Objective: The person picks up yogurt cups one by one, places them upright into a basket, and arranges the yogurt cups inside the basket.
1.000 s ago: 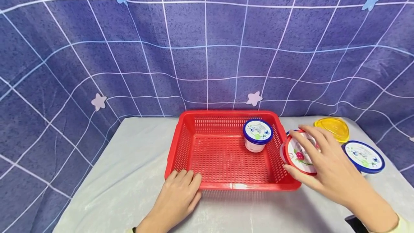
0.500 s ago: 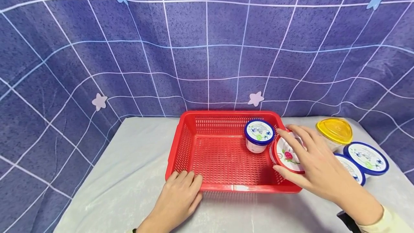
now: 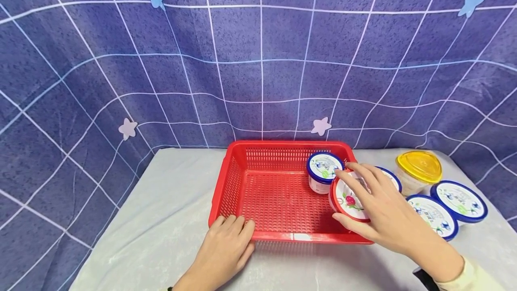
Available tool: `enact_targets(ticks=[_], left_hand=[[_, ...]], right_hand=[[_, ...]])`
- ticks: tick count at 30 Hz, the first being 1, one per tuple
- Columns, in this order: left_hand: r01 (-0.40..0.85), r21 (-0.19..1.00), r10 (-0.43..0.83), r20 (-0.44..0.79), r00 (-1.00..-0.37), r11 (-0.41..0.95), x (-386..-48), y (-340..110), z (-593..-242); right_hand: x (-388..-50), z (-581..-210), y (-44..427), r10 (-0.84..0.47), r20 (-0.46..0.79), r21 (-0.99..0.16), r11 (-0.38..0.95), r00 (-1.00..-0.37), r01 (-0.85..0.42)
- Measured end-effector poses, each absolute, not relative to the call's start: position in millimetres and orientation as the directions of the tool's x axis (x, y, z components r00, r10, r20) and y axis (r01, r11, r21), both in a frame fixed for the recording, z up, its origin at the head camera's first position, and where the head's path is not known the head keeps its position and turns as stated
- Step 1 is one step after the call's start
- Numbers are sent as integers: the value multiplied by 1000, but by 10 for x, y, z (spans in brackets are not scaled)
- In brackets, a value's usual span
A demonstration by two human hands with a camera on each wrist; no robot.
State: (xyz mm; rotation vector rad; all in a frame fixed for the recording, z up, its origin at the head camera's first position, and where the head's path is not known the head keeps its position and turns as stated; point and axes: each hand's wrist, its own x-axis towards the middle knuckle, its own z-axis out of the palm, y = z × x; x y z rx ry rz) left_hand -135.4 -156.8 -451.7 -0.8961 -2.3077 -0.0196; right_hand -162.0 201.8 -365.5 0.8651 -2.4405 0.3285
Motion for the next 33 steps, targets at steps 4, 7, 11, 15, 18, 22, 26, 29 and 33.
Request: enact_targets(ticks=[4, 7, 11, 15, 18, 22, 26, 29, 33], left_hand=[[611, -196, 591, 585, -555, 767, -1350, -1566, -4518], [604, -207, 595, 576, -561, 770, -1348, -1569, -4517], [597, -227, 602, 571, -558, 769, -1359, -1577, -4519], [600, -230, 603, 580, -547, 766, -1365, -1578, -4520], [601, -232, 604, 585, -542, 765, -1367, -1571, -4518], [604, -229, 603, 587, -539, 763, -1367, -1561, -4509], [607, -226, 604, 587, -540, 762, -1363, -1558, -4501], [606, -223, 602, 587, -541, 763, -1361, -1557, -4499], [605, -219, 599, 586, -545, 765, -1361, -1561, -4504]], right_hand=[[-1631, -3687, 2022, -507, 535, -57, 777, -676, -627], [-1653, -3720, 2019, -509, 531, -62, 774, -677, -630], [-1696, -3773, 1998, -519, 537, -68, 759, -665, -647], [-1734, -3831, 1966, -532, 539, -69, 745, -653, -664], [-1750, -3869, 1946, -530, 523, -88, 745, -667, -661], [-1750, -3911, 1928, -519, 487, -121, 756, -702, -643], [-1758, -3951, 1916, -526, 467, -129, 755, -711, -643], [-1773, -3982, 1911, -532, 463, -127, 752, -709, -647], [-1796, -4018, 1906, -550, 462, -117, 740, -696, -663]])
